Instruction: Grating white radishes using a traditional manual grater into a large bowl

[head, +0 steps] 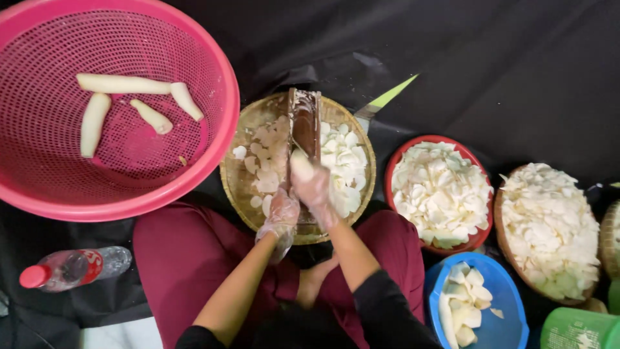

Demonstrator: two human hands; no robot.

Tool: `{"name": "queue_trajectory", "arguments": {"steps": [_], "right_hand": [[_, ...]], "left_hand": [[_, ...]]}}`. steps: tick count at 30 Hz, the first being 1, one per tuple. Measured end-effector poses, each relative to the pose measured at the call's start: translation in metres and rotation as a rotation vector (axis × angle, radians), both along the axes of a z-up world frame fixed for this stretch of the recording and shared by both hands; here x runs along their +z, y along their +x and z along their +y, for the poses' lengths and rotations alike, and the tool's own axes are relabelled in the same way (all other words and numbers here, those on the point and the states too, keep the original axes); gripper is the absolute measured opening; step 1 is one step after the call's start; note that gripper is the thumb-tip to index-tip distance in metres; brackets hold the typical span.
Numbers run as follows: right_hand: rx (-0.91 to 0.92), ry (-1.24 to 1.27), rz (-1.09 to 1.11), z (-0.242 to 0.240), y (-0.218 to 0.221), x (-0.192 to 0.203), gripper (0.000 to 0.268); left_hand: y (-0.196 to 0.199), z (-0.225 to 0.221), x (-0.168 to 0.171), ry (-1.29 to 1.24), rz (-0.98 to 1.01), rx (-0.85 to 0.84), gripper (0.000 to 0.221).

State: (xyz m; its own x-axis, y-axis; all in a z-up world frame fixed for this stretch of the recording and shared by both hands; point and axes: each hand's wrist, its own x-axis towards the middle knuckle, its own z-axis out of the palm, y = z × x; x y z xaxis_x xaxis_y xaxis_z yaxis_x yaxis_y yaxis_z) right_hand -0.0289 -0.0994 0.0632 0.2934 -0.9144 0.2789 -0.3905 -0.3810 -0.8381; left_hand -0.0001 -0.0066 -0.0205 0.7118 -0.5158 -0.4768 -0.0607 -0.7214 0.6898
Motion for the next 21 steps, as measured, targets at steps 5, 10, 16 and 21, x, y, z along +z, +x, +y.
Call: {"name": "queue_trajectory", "arguments": {"steps": [5, 10, 16, 21], "right_hand": [[0.118, -0.161, -0.123, 0.025, -0.027, -0.008, 0.019], [0.022, -0.327, -0.104, -0.014, 0.022, -0.043, 0.031], [0.003, -0.323, -0.173, -0.034, 0.08, -0.052, 0.044], [0.06, -0.236, -0.159, -0.048, 0.071, -0.031, 0.039]], "left_hand": [[0.0, 0.023, 0.09, -0.087, 0.236, 0.07, 0.053], [-0.002, 0.005, 0.065, -0.027, 0.199, 0.095, 0.05], [0.003, 0.01, 0.041, 0.001, 0.041, -0.039, 0.053], [0.002, 0.007, 0.024, 0.014, 0.033, -0.039, 0.055]]}}
